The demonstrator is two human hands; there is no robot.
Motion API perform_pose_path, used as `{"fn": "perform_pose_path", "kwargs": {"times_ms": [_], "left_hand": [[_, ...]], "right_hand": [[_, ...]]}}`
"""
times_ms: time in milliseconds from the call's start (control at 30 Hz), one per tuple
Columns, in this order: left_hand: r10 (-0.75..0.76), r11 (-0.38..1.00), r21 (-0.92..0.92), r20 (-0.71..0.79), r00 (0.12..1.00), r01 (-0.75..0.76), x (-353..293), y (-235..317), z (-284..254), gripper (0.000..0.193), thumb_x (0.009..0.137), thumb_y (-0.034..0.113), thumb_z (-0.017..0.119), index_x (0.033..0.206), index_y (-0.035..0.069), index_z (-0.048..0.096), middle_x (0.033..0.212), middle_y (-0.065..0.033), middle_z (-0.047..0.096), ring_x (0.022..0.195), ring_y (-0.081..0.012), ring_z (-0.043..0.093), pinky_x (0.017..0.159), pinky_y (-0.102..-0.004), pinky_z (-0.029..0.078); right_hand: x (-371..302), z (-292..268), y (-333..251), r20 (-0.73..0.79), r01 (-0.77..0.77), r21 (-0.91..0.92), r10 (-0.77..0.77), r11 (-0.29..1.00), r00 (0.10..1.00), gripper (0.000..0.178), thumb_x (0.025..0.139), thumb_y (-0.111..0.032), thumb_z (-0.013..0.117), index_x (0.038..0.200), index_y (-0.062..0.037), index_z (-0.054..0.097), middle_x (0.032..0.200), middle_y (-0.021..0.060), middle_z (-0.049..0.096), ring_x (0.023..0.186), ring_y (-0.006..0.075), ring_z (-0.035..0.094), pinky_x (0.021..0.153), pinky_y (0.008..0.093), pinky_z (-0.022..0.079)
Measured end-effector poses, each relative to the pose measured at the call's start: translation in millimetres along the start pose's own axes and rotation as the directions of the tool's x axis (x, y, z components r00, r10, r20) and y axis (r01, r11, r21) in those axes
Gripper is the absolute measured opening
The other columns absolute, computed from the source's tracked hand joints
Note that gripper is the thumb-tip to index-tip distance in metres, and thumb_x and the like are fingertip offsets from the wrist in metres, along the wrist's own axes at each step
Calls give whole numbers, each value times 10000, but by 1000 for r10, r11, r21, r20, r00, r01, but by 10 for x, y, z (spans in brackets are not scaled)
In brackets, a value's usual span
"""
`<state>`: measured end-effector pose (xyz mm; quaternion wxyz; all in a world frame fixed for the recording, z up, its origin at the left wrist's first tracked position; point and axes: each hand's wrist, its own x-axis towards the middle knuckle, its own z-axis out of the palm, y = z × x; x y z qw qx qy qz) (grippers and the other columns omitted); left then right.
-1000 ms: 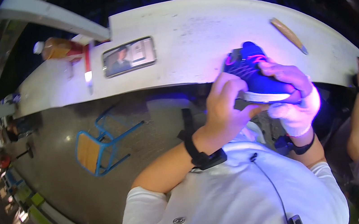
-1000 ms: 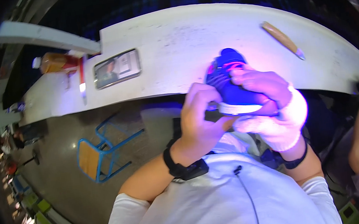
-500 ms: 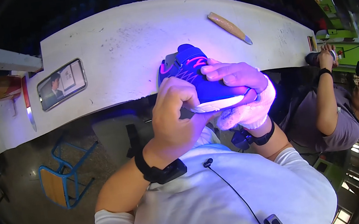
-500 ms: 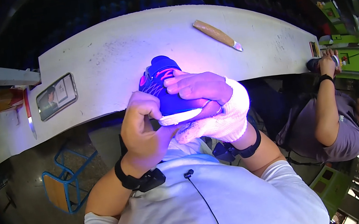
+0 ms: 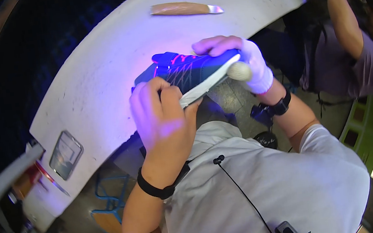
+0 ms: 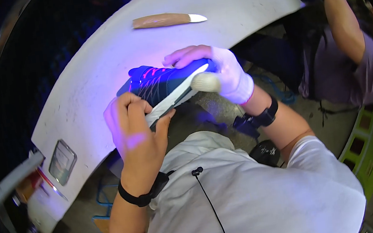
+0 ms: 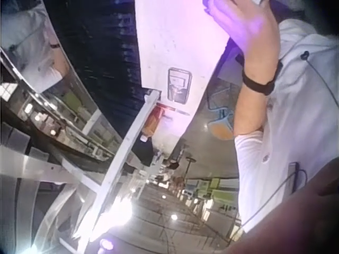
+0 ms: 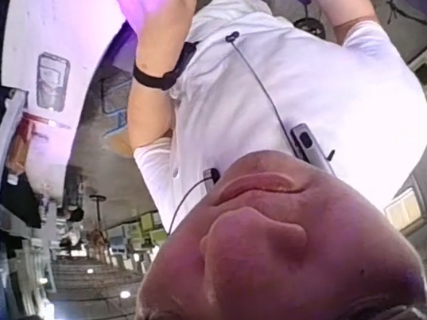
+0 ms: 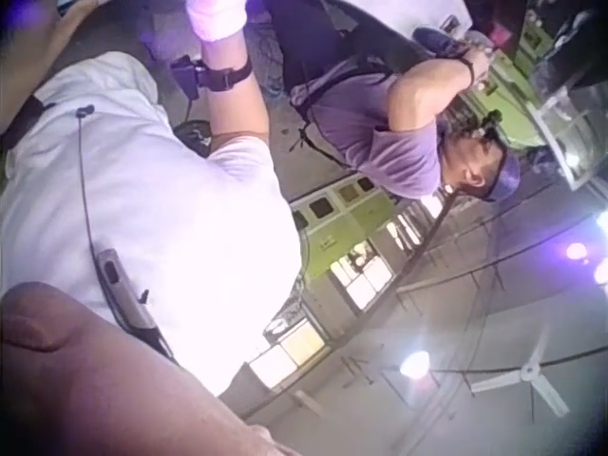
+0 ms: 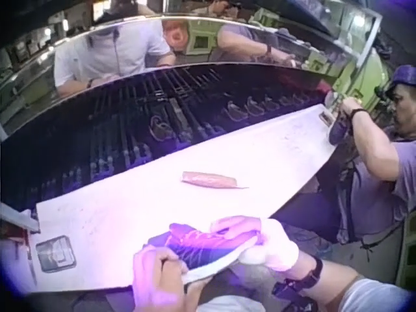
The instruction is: Assembling shoe uppers and soles on a factory production line, inspecting components under UV light.
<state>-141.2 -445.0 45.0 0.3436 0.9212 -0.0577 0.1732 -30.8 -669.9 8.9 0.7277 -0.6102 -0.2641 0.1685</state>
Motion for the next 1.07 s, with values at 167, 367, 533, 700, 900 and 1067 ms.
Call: {"fn": "perform_pose_path", "kwargs": {"times_ms": [167,367,533,700,900,1067], "left_hand": [[44,996,65,173,984,-56,182,41,35,440,731,130,940,991,39,598,1049,-118,614,953,-338,587,784,-439,503],[-7,981,-191,93,996,25,-22,-416,-89,510,718,119,963,1132,38,677,1272,-117,720,1170,-301,675,973,-399,560],[-91,939,-331,15,996,90,-80,-708,-699,795,666,127,995,1384,40,665,1313,-130,725,1238,-290,681,1073,-397,526],[54,971,-220,-175,983,-93,50,-373,-1288,823,625,217,1018,1364,49,698,1260,-130,730,1181,-308,695,1065,-418,520],[-284,957,-64,13,959,284,47,-99,-1271,808,602,383,1038,1250,42,696,1046,-140,764,977,-324,764,886,-407,591],[-406,908,-81,61,912,410,68,-208,-1395,802,627,410,1040,1255,39,706,1081,-122,797,993,-303,785,938,-372,597]], "right_hand": [[29,-74,-347,94,-9,-579,78,815,993,543,755,-241,906,1230,-8,781,1298,168,760,1208,305,723,1057,407,556],[118,14,-229,95,-2,-771,119,637,988,476,775,-269,888,1193,-56,808,997,168,796,840,266,768,774,347,584],[238,100,76,-227,-333,-178,291,926,929,558,1115,-444,507,1176,61,736,1045,122,787,949,157,743,882,317,593],[694,852,65,129,93,-77,-82,993,988,843,1051,-705,497,1427,46,571,1395,165,613,1316,255,580,1154,433,437],[1122,1388,-510,328,391,-161,-324,906,887,415,938,-253,722,1274,-17,665,1220,120,621,1158,225,601,1047,364,462],[1286,1344,-179,343,-26,628,-246,778,906,347,961,-311,710,1204,-64,699,1231,146,624,1153,270,615,1087,421,469]]}}
